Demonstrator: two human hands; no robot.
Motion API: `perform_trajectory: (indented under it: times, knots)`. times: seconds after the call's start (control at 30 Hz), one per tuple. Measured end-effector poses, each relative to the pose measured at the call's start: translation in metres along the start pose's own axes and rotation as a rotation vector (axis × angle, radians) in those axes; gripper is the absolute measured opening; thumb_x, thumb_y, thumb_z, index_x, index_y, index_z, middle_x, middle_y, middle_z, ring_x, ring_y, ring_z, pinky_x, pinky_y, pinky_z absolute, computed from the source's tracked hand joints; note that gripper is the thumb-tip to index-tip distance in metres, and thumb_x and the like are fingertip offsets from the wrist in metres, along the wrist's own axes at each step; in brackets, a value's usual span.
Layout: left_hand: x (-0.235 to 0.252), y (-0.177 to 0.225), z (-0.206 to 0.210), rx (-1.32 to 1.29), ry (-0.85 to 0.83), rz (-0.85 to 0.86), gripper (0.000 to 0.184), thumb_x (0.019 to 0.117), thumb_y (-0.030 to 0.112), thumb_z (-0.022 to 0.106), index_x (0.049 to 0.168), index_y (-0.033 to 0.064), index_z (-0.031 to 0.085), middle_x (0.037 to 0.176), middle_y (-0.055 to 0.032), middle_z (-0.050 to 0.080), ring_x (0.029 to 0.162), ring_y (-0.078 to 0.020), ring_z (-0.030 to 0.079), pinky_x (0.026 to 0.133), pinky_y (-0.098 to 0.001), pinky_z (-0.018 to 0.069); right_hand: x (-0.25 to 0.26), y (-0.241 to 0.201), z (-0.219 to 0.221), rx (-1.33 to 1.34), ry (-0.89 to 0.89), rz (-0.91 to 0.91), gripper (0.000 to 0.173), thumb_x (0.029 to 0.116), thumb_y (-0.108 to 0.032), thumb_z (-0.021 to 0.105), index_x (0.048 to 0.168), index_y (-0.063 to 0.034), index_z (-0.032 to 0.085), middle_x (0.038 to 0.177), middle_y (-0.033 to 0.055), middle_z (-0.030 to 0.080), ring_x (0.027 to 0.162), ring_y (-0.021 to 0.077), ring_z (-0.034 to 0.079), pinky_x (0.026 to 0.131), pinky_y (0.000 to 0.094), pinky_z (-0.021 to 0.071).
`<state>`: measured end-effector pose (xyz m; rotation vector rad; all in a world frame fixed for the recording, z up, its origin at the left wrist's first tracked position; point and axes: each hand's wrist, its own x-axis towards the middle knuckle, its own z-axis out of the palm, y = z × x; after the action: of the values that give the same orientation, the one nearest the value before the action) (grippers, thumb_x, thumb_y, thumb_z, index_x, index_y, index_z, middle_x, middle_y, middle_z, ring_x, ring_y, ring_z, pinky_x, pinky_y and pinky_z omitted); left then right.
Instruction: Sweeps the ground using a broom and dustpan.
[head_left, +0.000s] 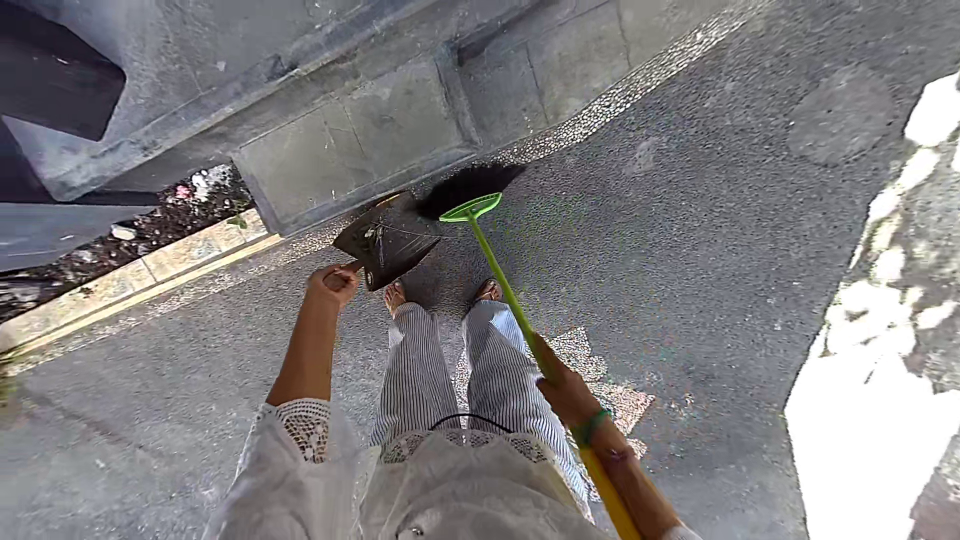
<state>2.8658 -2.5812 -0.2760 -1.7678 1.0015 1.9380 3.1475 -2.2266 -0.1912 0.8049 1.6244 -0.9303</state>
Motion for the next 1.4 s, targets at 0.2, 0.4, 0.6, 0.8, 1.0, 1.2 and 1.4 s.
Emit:
perform_trajectory:
  times: [0.2,0.4,0.6,0.8,1.0,1.2,1.4]
  knots:
    - [-0.005,0.055,-0.078,-0.063,-0.065,-0.167,0.021,0.1050,0.022,0.038,0.096,0.0062,0.049,0.067,-0.0053,0.053,0.048,-0.0106,0.055,0.042,-0.0191,0.0477,-0.054,0.011,-0.008,0.220,0.224,0.086,0.083,0.1018,-0.008,0.055,0.167,-0.0327,0.009,0.078,0.0157,0.061,0.047,0.0216,0.053,0.046,0.0426,0.0491]
    - [-0.012,0.098,-0.140,-0.164,-0.045,-0.221,0.021,0.1049,0.020,0.040,0.095,0.0043,0.050,0.064,-0.0054,0.053,0.046,-0.0099,0.054,0.041,-0.0179,0.0470,0.014,-0.026,-0.041,0.330,0.479,0.106,0.075,0.1050,-0.008,0.047,0.167,-0.0185,0.005,0.084,0.0128,0.055,0.055,0.0185,0.052,0.050,0.0384,0.0491]
    - [0.005,0.151,-0.183,-0.188,-0.013,-0.169,0.021,0.1038,0.018,0.039,0.090,0.0046,0.049,0.062,-0.0058,0.053,0.045,-0.0108,0.055,0.042,-0.0184,0.0477,0.078,-0.116,0.030,0.136,0.408,0.155,0.077,0.1040,-0.014,0.050,0.166,-0.0130,0.004,0.110,0.0281,0.064,0.081,0.0352,0.068,0.075,0.0531,0.0568]
    - [0.029,0.180,-0.174,-0.166,0.067,-0.052,0.018,0.1035,0.015,0.038,0.089,0.0079,0.045,0.060,-0.0044,0.049,0.043,-0.0101,0.050,0.041,-0.0197,0.0469,0.041,-0.200,0.166,-0.121,0.084,0.159,0.087,0.1037,-0.019,0.053,0.166,-0.0203,-0.007,0.120,0.0318,0.064,0.104,0.0443,0.068,0.092,0.0578,0.0533]
    - [0.033,0.190,-0.138,-0.049,0.081,-0.010,0.012,0.1034,0.018,0.042,0.095,0.0107,0.044,0.067,-0.0052,0.050,0.048,-0.0107,0.052,0.045,-0.0213,0.0491,-0.021,-0.175,0.188,-0.057,-0.004,0.041,0.086,0.0999,-0.011,0.058,0.167,-0.0303,0.007,0.111,0.0273,0.067,0.078,0.0380,0.067,0.074,0.0570,0.0546]
    - [0.037,0.192,-0.131,-0.052,0.082,0.000,0.009,0.1032,0.018,0.041,0.098,0.0112,0.043,0.069,-0.0056,0.048,0.049,-0.0115,0.050,0.045,-0.0214,0.0478,-0.069,-0.130,0.167,0.118,0.255,0.145,0.084,0.1003,-0.010,0.057,0.167,-0.0284,0.010,0.092,0.0248,0.065,0.060,0.0323,0.060,0.058,0.0534,0.0519]
    - [0.033,0.172,-0.119,0.001,0.089,0.037,0.011,0.1051,0.019,0.040,0.097,0.0120,0.043,0.069,-0.0052,0.048,0.050,-0.0116,0.050,0.048,-0.0217,0.0484,0.004,-0.133,0.128,0.014,0.339,0.299,0.085,0.1024,-0.014,0.054,0.167,-0.0184,-0.002,0.117,0.0339,0.064,0.098,0.0466,0.068,0.087,0.0607,0.0526]
